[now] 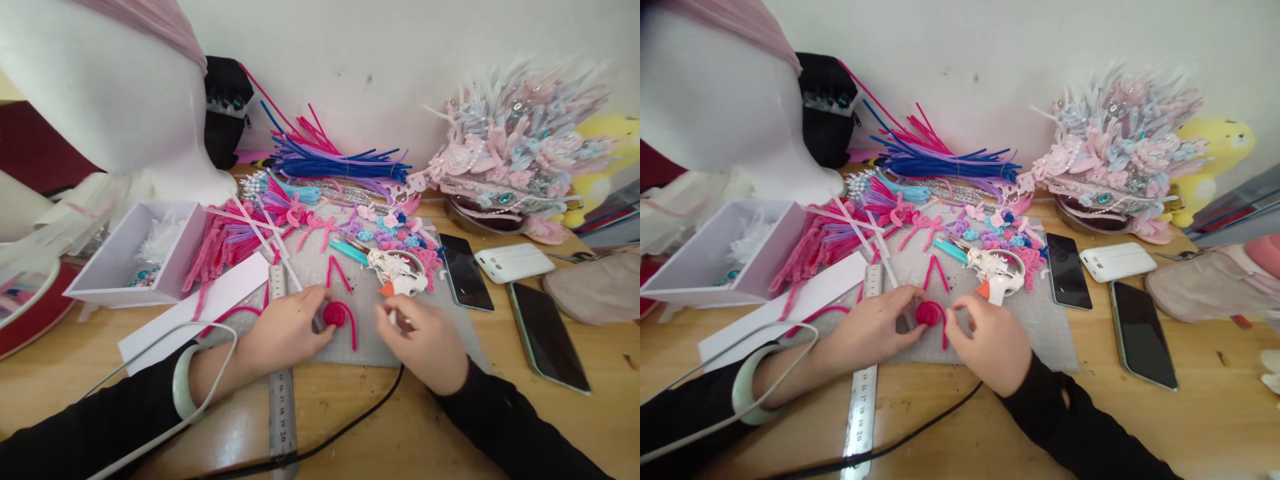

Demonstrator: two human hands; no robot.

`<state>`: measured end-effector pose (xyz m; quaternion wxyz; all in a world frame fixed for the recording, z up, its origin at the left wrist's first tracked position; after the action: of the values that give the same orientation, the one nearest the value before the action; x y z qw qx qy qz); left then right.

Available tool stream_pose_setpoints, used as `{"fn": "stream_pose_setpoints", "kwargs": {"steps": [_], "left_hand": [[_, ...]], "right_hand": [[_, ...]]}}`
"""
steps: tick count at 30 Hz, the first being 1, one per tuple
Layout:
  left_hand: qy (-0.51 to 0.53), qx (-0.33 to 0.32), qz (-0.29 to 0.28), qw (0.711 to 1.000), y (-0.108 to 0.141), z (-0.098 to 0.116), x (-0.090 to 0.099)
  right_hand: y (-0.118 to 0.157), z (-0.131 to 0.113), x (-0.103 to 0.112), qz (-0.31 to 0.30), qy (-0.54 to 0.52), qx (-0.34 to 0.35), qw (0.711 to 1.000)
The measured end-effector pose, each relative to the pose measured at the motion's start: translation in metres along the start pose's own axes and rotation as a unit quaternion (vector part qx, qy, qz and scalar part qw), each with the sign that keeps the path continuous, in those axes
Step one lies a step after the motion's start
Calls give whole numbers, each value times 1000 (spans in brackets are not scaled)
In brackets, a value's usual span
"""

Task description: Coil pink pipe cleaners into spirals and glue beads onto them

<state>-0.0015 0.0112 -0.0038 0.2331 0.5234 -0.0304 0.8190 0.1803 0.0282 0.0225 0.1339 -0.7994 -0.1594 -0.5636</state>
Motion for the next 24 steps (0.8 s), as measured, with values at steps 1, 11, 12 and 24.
{"fn": "stream_pose_setpoints", "kwargs": {"steps": [1,11,12,24], "left_hand": [[-1,1,2,1000,0,0,0],[9,-5,2,1000,3,1,1],[10,-4,1,1000,3,1,2],[129,-31,-28,991,-4,-2,5]], "right_hand": [[-1,-7,-4,-23,-30,14,999],[-7,-21,-17,-111,38,-5,993],[-7,-21,-17,-114,42,-2,993],[-7,-24,-23,-86,-18,12,996]]}}
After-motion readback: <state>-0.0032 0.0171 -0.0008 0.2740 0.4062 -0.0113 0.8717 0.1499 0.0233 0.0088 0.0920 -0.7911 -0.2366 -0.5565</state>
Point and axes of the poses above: each hand's wrist, its own y-axis away from the middle knuckle, its own x-axis out of the back of the hand, z = x × y, the point moved 2 cm from there along -y, towards the middle knuckle, and after that the axes turned 12 degrees about -z, right-handed, at the moved point
